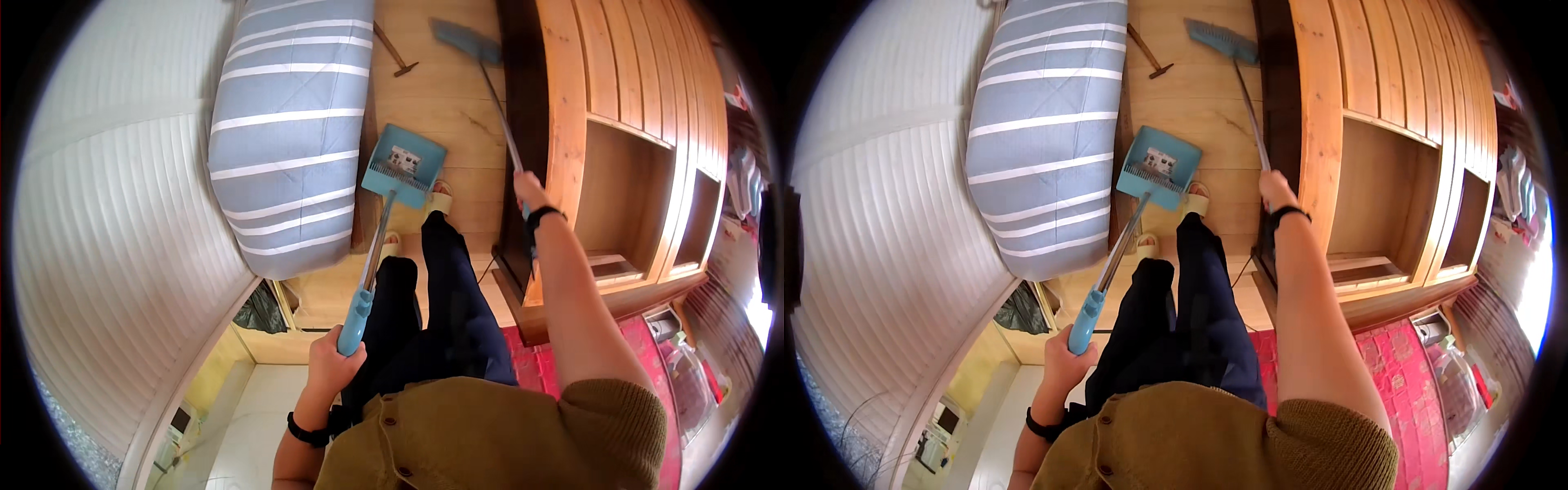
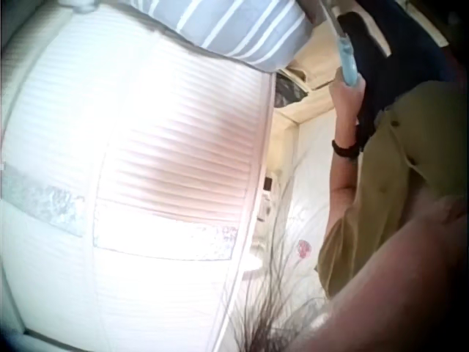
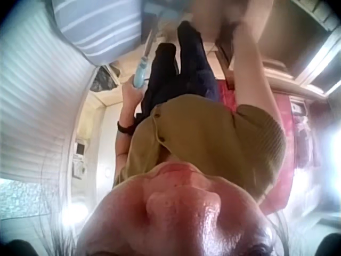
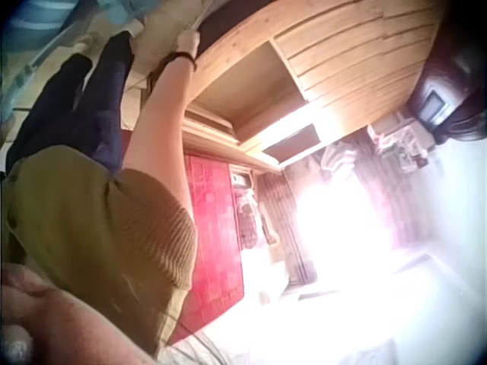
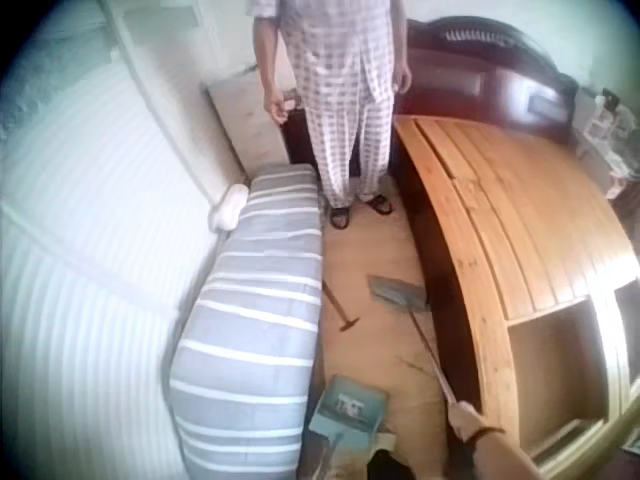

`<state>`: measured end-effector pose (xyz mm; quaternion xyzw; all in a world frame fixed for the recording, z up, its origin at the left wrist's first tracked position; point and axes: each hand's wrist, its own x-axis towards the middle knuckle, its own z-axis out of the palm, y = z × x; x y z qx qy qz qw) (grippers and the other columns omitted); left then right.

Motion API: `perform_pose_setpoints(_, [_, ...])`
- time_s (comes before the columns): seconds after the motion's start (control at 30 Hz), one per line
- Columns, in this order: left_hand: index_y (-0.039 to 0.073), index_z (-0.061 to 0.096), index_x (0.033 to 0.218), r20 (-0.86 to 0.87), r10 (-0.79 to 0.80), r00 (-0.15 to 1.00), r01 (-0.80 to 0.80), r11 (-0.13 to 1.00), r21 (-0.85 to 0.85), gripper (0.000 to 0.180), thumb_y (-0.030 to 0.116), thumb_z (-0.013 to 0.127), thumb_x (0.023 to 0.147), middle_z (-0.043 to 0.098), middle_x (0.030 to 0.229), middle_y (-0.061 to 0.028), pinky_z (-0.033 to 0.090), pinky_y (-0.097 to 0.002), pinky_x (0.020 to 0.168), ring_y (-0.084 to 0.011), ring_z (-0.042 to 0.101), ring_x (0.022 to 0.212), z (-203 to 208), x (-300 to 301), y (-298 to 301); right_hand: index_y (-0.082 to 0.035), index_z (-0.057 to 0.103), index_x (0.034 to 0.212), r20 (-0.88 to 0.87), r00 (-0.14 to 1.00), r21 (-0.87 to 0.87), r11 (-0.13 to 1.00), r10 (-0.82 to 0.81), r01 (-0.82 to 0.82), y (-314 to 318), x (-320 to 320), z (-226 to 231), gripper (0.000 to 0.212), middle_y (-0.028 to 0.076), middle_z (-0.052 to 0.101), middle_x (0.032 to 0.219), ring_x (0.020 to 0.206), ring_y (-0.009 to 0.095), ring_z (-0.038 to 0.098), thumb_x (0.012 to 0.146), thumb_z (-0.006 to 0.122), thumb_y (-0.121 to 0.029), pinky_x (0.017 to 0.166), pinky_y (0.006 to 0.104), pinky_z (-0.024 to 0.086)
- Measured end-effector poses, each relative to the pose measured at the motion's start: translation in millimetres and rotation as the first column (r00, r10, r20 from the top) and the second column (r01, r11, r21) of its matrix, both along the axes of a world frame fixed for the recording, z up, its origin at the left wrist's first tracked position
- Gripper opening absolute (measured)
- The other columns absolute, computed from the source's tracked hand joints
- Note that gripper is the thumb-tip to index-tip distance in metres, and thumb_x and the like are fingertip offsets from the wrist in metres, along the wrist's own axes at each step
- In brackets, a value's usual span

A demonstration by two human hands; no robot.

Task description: The person places wooden slats onto a bed frame by hand and then sweeps the floor under the bed into a dustpan using a broom.

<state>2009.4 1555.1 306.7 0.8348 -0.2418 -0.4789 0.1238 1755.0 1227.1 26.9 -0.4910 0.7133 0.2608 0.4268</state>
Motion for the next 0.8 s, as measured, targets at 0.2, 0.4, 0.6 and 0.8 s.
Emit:
perform_pose_setpoints(0.2, [0.001, 0.053, 0.071, 0.061, -0.182, 0.981, 0.187, 0.98, -0.072, 0.02, 0.018, 0.062, 0.066, 0.053, 0.059, -0.0191, 0.043, -0.0373, 0.051, -0.0353, 0.054, 0.055, 10.8, 17.3, 32.3, 0.008, 0.051, 0.089, 0.001, 0.948, 0.098, 0.943, -0.319, 0.318, 170.7, -68.9, -0.4, 0.048, 0.022, 0.055, 0.059, 0.045, 0.034, 0.057, 0.088, 0.036, -0.037, 0.042, 0.0446, 0.046])
perform_pose_setpoints(0.4, [-0.001, 0.054, 0.075, 0.062, -0.244, 0.968, 0.251, 0.953, -0.166, 0.021, 0.016, 0.062, 0.065, 0.055, 0.062, -0.0204, 0.045, -0.0377, 0.055, -0.0368, 0.056, 0.061, 6.8, 41.5, 92.6, 0.003, 0.047, 0.081, 0.051, 0.887, 0.115, 0.885, -0.459, 0.451, 347.8, -90.8, 11.1, 0.044, 0.013, 0.044, 0.047, 0.033, 0.024, 0.047, 0.09, 0.036, -0.039, 0.03, 0.039, 0.036])
perform_pose_setpoints(0.6, [-0.002, 0.057, 0.084, 0.04, -0.291, 0.956, 0.293, 0.931, -0.216, 0.027, 0.018, 0.061, 0.066, 0.056, 0.064, -0.0215, 0.045, -0.0375, 0.057, -0.0373, 0.057, 0.063, 15.8, 50.8, 133.2, -0.003, 0.045, 0.076, 0.055, 0.767, 0.242, 0.754, -0.639, 0.611, 436.1, -86.4, 86.6, 0.038, 0.008, 0.041, 0.045, 0.034, 0.02, 0.042, 0.089, 0.038, -0.039, 0.033, 0.0353, 0.035])
perform_pose_setpoints(0.8, [-0.001, 0.057, 0.086, 0.001, -0.318, 0.948, 0.313, 0.933, -0.178, 0.028, 0.019, 0.06, 0.066, 0.056, 0.067, -0.0223, 0.045, -0.0384, 0.059, -0.0379, 0.057, 0.066, 17.8, 50.7, 151.2, -0.006, 0.045, 0.068, 0.072, 0.8, 0.063, 0.803, -0.595, 0.592, 446.0, -96.1, 125.2, 0.039, 0.002, 0.037, 0.045, 0.033, 0.014, 0.038, 0.086, 0.045, -0.041, 0.032, 0.0301, 0.032])
